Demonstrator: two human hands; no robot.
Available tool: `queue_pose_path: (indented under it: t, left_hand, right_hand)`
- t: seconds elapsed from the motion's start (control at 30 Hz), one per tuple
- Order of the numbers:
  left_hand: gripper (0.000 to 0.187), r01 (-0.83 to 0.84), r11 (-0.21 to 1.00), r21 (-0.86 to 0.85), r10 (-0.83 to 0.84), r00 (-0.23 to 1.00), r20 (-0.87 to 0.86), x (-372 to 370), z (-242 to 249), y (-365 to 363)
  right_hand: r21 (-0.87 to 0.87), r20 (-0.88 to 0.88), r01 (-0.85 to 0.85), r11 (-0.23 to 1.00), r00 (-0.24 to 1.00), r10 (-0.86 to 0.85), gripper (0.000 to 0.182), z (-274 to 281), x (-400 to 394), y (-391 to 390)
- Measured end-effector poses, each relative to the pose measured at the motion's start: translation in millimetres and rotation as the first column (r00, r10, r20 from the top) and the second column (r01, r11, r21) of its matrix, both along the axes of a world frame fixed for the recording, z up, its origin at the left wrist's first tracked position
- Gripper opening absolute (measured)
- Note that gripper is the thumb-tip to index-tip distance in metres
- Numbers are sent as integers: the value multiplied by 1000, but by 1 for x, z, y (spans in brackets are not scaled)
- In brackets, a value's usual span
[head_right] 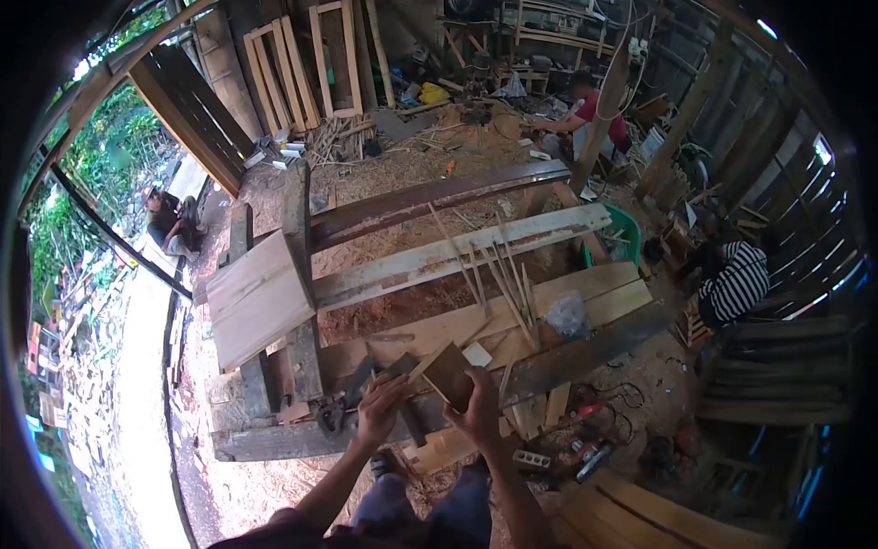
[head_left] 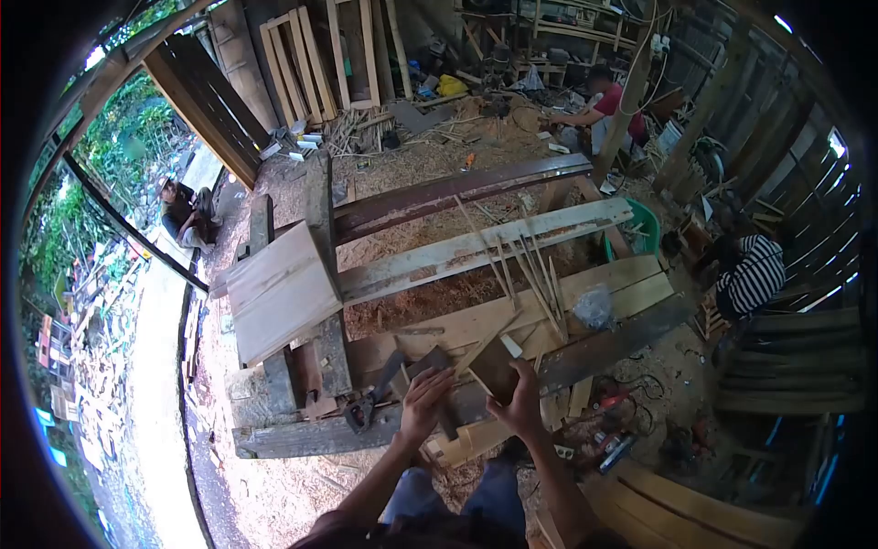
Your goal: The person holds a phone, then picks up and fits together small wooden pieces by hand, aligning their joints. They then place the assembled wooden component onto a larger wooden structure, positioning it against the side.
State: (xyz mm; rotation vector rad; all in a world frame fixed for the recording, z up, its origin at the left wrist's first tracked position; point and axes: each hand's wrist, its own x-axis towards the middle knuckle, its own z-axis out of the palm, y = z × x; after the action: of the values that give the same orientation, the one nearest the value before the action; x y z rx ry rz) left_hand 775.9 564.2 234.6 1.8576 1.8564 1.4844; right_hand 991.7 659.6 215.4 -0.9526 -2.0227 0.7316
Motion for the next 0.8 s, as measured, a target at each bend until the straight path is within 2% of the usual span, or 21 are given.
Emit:
queue_pose_path:
  t: [0.07, 0.2, 0.27, 0.3, 0.37, 0.4, 0.47, 0.5, 0.57, 0.6, 0.8]
  left_hand:
    - [26, 96, 995, -29, -95, 994, 59, -23, 19, -22]
    - [28, 177, 984, 10, -177, 984, 15, -70, 67, -65]
    - [25, 78, 997, -25, -80, 993, -91, -92, 87, -75]
    - [25, 84, 996, 5, -83, 992, -94, -106, 85, -80]
    - [30, 154, 987, -44, -156, 987, -48, -130, 83, -88]
    - [30, 153, 988, -35, -154, 987, -50, -139, 87, -90]
    - [29, 107, 981, -162, -125, 987, -105, -156, 90, -100]
    - [29, 110, 980, -164, -129, 986, -106, -166, 91, -104]
    - [29, 142, 986, -85, -160, 952, -261, -188, 95, -103]
    - [28, 149, 986, -74, -163, 955, -247, -195, 111, -106]
    - [33, 65, 998, -24, -69, 970, -233, -224, 105, -121]
  right_hand:
    - [19, 106, 65, 998, 992, -66, 85, 47, -27, -29]
    - [94, 231, 127, 988, 962, -145, 92, 79, -75, -84]
    - [112, 302, 208, 972, 924, -232, 95, 81, -92, -105]
    - [140, 295, 213, 967, 923, -247, 95, 89, -104, -113]
    - [121, 282, 192, 974, 934, -219, 92, 103, -125, -131]
    - [104, 329, 179, 978, 922, -203, 91, 108, -136, -135]
    - [124, 364, 172, 977, 908, -206, 91, 117, -154, -141]
    - [146, 398, 165, 975, 893, -211, 90, 120, -161, -143]
    - [177, 400, 149, 973, 892, -210, 84, 133, -176, -143]
    - [206, 401, 128, 970, 893, -203, 78, 138, -184, -142]
    - [214, 482, 37, 976, 865, -138, 74, 170, -213, -144]
